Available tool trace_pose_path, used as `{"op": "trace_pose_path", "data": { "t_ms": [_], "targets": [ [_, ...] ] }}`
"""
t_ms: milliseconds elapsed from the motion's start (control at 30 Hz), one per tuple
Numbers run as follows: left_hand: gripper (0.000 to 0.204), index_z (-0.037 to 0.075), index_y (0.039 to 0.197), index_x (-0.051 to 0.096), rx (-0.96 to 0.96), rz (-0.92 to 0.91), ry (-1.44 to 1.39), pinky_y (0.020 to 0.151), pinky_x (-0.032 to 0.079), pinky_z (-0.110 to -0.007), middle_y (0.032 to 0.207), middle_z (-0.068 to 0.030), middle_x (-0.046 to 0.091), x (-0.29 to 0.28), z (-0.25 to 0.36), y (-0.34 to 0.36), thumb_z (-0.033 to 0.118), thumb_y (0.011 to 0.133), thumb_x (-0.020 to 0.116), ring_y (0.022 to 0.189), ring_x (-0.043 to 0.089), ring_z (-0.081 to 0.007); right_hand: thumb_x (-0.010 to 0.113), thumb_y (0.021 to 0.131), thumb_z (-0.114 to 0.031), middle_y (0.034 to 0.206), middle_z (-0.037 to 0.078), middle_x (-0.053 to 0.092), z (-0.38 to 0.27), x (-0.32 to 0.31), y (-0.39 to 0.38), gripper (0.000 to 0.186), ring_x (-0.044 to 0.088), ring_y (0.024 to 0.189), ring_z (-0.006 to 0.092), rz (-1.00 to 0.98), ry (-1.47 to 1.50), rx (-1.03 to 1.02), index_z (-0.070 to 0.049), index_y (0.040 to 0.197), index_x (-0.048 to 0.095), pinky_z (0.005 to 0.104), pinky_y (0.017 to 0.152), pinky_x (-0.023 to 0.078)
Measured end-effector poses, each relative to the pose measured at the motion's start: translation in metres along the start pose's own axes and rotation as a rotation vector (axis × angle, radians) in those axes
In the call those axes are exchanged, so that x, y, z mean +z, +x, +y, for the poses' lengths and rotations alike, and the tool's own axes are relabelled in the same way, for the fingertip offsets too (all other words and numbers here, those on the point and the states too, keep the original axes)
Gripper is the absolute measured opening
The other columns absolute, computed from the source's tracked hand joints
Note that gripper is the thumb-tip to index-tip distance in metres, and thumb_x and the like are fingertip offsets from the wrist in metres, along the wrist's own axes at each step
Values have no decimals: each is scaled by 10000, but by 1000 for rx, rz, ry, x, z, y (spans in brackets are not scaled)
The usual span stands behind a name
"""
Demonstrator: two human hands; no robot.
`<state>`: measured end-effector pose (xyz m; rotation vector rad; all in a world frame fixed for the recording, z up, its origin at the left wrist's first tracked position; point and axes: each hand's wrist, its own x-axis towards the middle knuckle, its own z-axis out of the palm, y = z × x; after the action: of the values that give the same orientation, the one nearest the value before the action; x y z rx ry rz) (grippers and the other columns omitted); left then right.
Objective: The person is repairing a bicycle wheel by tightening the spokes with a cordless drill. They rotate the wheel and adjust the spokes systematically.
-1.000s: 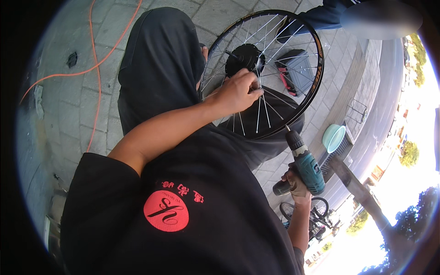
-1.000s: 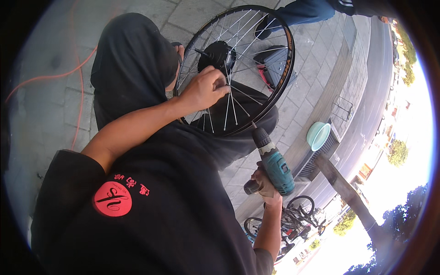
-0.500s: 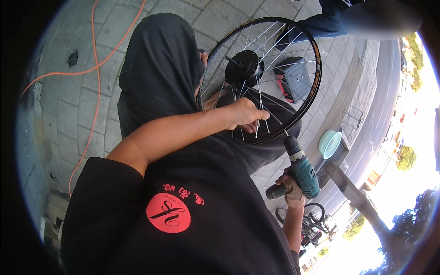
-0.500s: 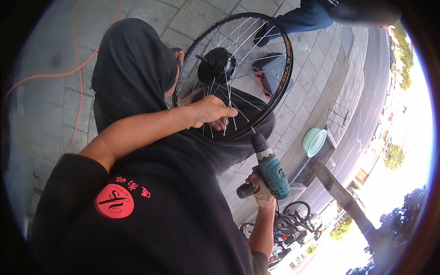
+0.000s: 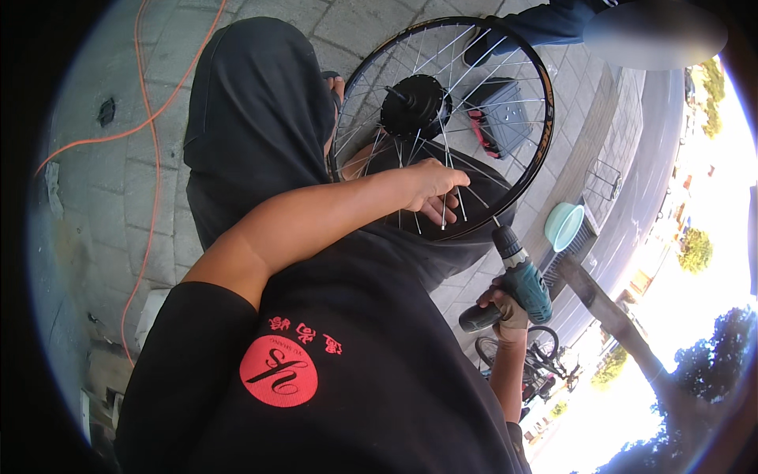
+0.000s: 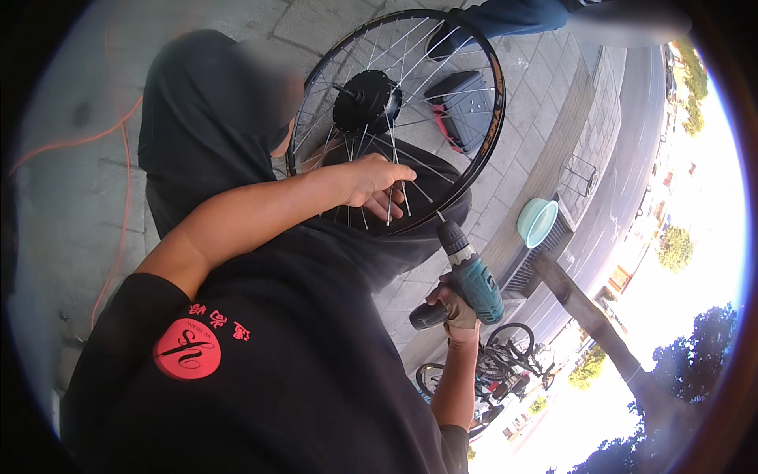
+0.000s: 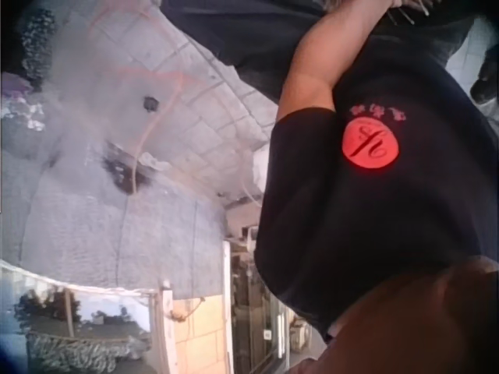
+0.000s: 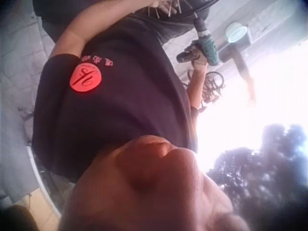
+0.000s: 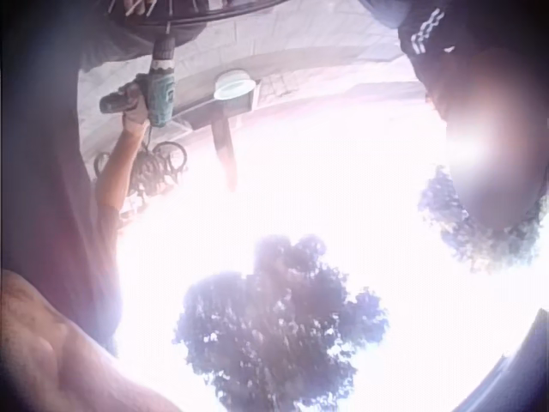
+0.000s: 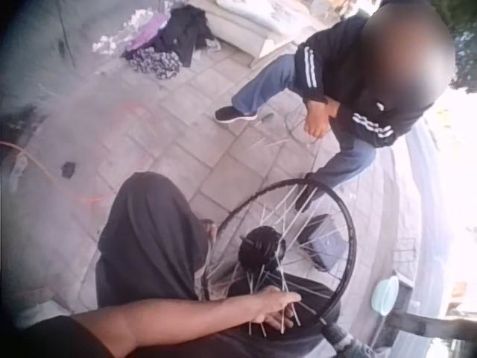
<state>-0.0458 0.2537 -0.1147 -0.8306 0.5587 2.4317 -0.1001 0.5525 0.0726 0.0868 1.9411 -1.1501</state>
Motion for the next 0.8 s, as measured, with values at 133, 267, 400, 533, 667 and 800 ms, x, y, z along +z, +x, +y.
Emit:
{"op": "trace_pose_path", "data": {
  "t_ms": [133, 267, 400, 533, 667, 800],
  "targets": [
    [428, -58, 1181, 628, -29, -28, 21, 751, 669, -557, 945, -148, 698, 0, 1, 9, 329, 1009, 689, 846, 797, -386, 756, 940, -143, 800, 123, 658, 0, 5, -2, 337, 681, 739, 285, 5, 144, 61, -1, 1200, 596, 466, 782, 573],
    [444, -65, 1211, 623, -52, -48, 23, 736, 669, -556, 944, -149, 698, -2, 0, 14, 324, 1005, 682, 828, 793, -377, 751, 938, -149, 802, 117, 653, 1, 10, -6, 327, 672, 725, 283, 33, 200, 88, -6, 1192, 604, 478, 772, 569],
    [466, -67, 1214, 622, -54, -54, 28, 751, 670, -546, 947, -152, 695, -2, -3, 16, 354, 1018, 669, 838, 790, -370, 752, 943, -170, 794, 114, 647, 1, 16, -11, 341, 666, 717, 279, 66, 220, 109, -7, 1201, 600, 472, 761, 567],
    [549, -84, 1231, 612, -25, -69, 57, 784, 670, -539, 997, -166, 690, -2, -1, 12, 429, 1040, 658, 897, 792, -379, 739, 948, -182, 766, 119, 641, -1, 20, -12, 341, 656, 705, 279, 75, 175, 102, -11, 1203, 590, 459, 755, 563],
    [625, -95, 1284, 595, -20, -96, 100, 799, 675, -532, 1071, -183, 693, -4, 1, 10, 479, 1044, 653, 918, 792, -384, 777, 935, -201, 777, 123, 656, -6, 25, -12, 383, 678, 733, 290, 73, 205, 102, -2, 1202, 586, 449, 776, 578],
    [616, -85, 1160, 666, 15, -54, 237, 782, 675, -497, 1036, -195, 732, -8, 6, 0, 518, 1040, 637, 907, 798, -365, 794, 936, -207, 785, 135, 665, -3, 20, -13, 407, 688, 751, 301, 65, 222, 110, 11, 1206, 580, 447, 785, 586]
  ]
}}
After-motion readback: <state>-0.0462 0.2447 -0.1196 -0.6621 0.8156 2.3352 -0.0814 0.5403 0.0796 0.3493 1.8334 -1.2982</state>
